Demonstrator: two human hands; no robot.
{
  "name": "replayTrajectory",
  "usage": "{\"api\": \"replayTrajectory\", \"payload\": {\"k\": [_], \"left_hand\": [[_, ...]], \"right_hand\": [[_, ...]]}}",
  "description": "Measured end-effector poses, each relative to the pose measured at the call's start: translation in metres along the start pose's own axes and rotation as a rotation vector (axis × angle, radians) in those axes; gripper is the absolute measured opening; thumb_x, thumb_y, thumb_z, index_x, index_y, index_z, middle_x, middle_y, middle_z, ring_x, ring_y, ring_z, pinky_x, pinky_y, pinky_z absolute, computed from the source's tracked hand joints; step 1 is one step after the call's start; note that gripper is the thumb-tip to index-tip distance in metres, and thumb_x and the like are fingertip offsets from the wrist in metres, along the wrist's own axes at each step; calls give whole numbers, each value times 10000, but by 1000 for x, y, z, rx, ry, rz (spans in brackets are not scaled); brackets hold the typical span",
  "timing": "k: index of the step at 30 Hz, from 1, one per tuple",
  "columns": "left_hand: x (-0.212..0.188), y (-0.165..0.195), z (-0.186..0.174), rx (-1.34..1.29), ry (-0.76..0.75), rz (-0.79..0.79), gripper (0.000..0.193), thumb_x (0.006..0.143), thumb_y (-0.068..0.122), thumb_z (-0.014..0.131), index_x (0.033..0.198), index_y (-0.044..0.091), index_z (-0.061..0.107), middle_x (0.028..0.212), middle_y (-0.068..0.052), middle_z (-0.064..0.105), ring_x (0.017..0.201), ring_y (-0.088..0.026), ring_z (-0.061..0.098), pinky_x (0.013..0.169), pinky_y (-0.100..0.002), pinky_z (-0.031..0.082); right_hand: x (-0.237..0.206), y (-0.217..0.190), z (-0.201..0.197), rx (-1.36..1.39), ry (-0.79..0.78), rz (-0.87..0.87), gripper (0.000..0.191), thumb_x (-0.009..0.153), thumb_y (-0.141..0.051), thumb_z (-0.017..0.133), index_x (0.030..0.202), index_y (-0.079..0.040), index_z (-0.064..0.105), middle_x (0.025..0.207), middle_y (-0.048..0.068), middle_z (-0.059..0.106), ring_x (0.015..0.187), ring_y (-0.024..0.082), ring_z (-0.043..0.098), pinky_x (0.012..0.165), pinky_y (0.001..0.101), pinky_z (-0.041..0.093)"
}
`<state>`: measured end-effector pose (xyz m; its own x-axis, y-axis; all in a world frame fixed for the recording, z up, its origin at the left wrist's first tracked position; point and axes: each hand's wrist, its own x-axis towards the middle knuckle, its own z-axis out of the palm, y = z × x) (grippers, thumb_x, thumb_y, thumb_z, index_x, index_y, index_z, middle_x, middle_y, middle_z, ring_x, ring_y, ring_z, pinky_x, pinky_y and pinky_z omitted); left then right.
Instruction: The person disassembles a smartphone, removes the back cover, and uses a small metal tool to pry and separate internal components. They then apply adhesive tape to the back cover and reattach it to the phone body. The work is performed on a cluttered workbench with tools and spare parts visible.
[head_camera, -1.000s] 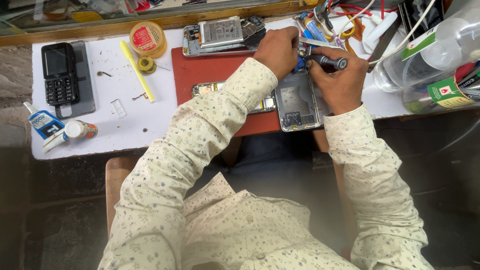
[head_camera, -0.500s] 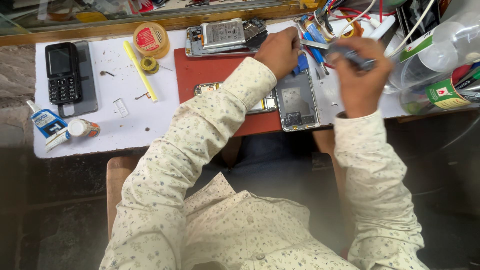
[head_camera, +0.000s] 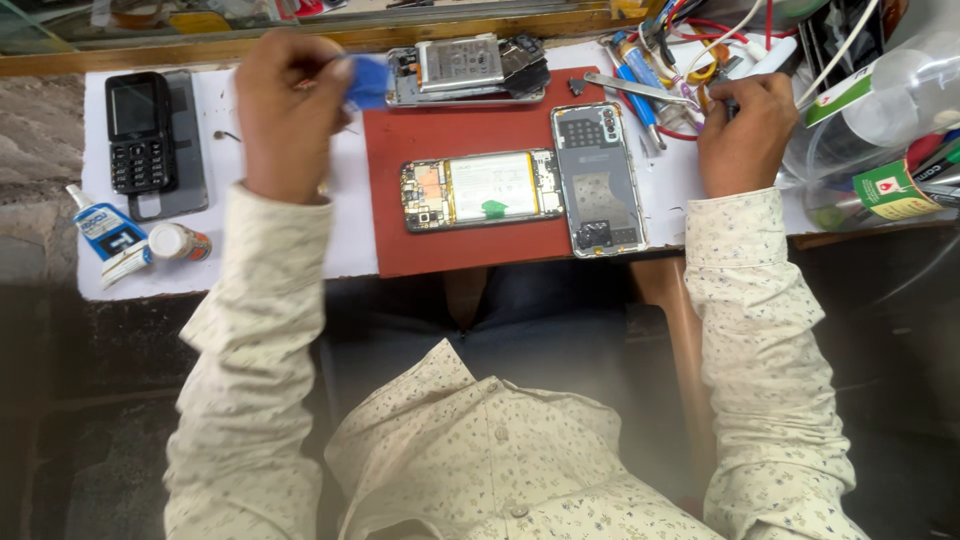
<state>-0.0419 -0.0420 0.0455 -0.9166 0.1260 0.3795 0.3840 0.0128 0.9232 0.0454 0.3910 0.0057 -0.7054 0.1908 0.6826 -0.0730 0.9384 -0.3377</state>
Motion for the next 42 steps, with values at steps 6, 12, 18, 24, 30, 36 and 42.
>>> {"api": "replayTrajectory", "payload": {"k": [6,12,18,24,30,36,42], "left_hand": [[-31,-30,-64,243,169,-33,143,987,-57,749,1020,-19,616,927,-49,682,743,-52,630,587,-194,538],[-44,-43,-84,310,303,-34,146,975,-66,753,1001,-14,619,898,-54,675,725,-63,612,569,-208,521],[-17,-39,-99,440,372,55,144,957,-97,708,1038,-14,622,961,-84,705,780,-85,678,636,-218,586],[-11,-37,-96,468,328,226,273,968,-114,627,1226,-27,642,1182,-105,710,886,-80,695,722,-227,595],[-68,-19,-73,394,388,107,182,1006,-67,667,1172,9,680,1039,-60,724,659,-60,484,560,-225,374],[-119,13,-27,175,144,-34,194,1031,26,711,1220,21,671,967,-23,677,792,-37,544,708,-200,456],[-118,29,39,-245,-185,-391,512,927,128,719,1363,-2,482,1122,-100,694,823,-92,674,699,-230,580]], "right_hand": [[-20,-34,-23,-68,2,-101,130,903,12,749,1031,-11,759,1094,128,624,1061,333,619,934,441,491],[-71,-111,-43,118,-287,59,611,920,-370,885,1344,3,653,1153,205,503,1084,383,531,948,501,457],[-80,-127,-36,-39,-385,33,958,811,-541,903,1459,56,526,1226,241,468,1134,421,496,951,548,447],[-90,-116,-25,-70,-367,16,982,803,-508,910,1486,65,497,1206,245,465,1123,434,490,954,552,446],[-78,-93,-26,59,-353,195,830,830,-262,881,1521,8,510,1205,195,550,1074,348,584,908,471,506],[-73,-96,-60,475,-343,168,828,919,-165,830,1596,55,406,1351,123,536,1147,184,554,1062,321,514],[-88,-158,-58,618,-366,-74,990,761,-201,844,1607,-25,360,1299,108,479,1151,203,530,1035,324,493]]}}
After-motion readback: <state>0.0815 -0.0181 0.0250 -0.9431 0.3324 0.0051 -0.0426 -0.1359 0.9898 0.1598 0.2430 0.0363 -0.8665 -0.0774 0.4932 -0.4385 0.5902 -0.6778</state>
